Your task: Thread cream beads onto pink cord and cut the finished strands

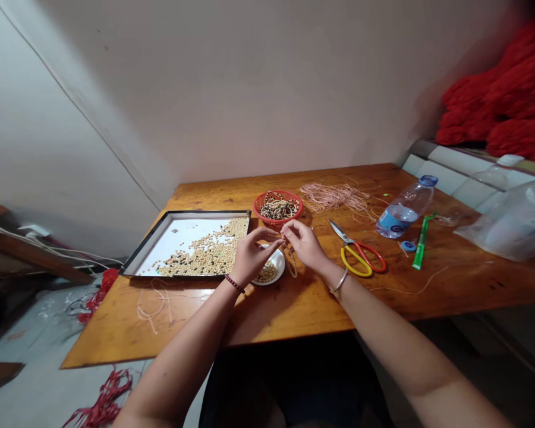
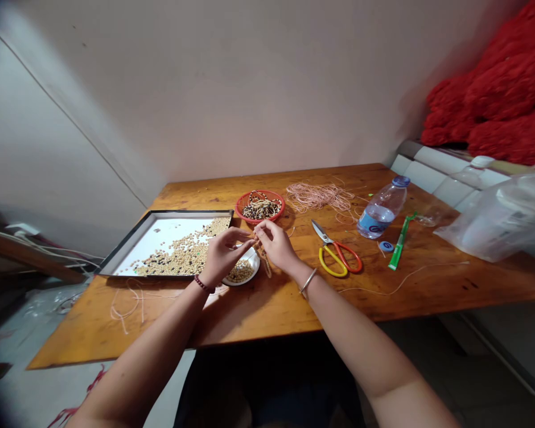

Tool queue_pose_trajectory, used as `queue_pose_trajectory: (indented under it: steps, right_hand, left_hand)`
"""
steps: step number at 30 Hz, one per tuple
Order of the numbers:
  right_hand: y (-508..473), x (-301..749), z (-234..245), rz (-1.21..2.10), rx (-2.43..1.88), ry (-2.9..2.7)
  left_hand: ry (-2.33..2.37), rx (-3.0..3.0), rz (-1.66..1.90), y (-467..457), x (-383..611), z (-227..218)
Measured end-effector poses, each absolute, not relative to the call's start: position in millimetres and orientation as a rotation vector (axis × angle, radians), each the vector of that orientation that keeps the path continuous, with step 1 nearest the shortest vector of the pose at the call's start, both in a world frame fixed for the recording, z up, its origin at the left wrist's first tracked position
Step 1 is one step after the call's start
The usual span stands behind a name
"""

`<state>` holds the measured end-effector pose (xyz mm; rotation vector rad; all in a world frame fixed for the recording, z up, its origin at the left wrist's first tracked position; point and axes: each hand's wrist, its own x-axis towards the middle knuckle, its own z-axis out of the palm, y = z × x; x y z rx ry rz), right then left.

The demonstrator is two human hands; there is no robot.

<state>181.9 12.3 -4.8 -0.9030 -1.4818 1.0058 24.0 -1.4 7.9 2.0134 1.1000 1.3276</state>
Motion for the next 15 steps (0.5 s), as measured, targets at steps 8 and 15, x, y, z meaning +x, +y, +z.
queue_pose_trajectory:
  steps: [8,15]
  right_hand:
    - [8.2,182.9,1.9,1.399,-0.904,-1.289]
    - [3.8,180.9,5.7,1.547,-0.86,-1.162]
  left_hand:
    - [1.127,2.086,1.303,-2.7,23.4,11.5]
    - [1.153,2.129,1.287,-2.6,23.5,11.2]
